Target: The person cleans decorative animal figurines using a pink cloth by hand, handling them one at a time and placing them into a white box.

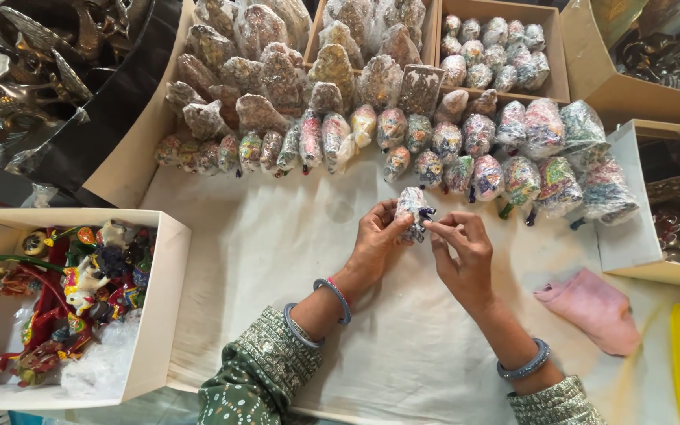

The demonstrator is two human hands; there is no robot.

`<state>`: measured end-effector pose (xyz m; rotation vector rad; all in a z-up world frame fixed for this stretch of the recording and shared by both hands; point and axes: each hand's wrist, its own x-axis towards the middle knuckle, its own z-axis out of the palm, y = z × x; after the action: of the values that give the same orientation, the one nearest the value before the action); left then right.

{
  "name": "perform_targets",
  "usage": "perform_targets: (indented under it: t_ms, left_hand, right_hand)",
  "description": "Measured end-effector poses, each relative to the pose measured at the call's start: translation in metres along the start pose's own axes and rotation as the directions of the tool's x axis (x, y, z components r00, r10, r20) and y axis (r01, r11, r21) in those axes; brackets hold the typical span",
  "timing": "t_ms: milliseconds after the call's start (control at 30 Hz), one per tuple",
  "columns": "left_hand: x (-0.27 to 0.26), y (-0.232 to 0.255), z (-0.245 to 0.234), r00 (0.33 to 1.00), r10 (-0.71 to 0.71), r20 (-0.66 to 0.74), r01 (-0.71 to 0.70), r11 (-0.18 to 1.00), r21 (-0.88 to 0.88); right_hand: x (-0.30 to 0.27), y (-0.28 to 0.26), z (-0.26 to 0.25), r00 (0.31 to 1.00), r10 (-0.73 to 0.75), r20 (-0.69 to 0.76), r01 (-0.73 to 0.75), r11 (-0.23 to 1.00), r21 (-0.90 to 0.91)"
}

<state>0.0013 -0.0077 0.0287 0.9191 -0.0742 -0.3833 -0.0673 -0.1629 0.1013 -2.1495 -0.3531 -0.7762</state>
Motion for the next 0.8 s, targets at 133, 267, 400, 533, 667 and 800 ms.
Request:
perform_targets:
  t_ms: [133,267,400,533,667,800]
  left_hand:
    - [-0.001,0.000,0.002,1.000,-0.004,0.011,0.004,0.999,0.032]
    - [-0.003,0.003,0.005,0.998,-0.014,0.059,0.013,1.000,0.022]
    - [-0.002,-0.006,-0.003,0.988,-0.007,0.156,0.028,0.991,-0.133]
    - [-0.007,0.010,0.003,0.978,-0.045,0.201,0.082,0.981,-0.178]
    - [-0.010,0.014,0.006,0.978,-0.064,0.199,0.108,0.971,-0.215]
    - [-0.008,0.013,0.002,0.971,-0.045,0.234,0.086,0.982,-0.167]
  right_hand:
    - [0.001,-0.002,0.001,0.999,0.031,0.034,-0.030,0.999,-0.042]
    - [-0.002,-0.002,0.003,0.998,0.029,0.050,-0.026,0.998,-0.063]
    - [-0.004,-0.003,0.006,0.999,0.022,0.043,-0.019,0.997,-0.071]
    - [-0.001,-0.010,0.005,0.997,-0.035,0.070,0.046,0.987,-0.152]
    - [-0.005,-0.002,0.006,0.996,-0.018,0.085,0.022,0.999,-0.050]
    - [-0.014,0.017,0.002,0.998,0.024,0.062,-0.035,0.983,0.178]
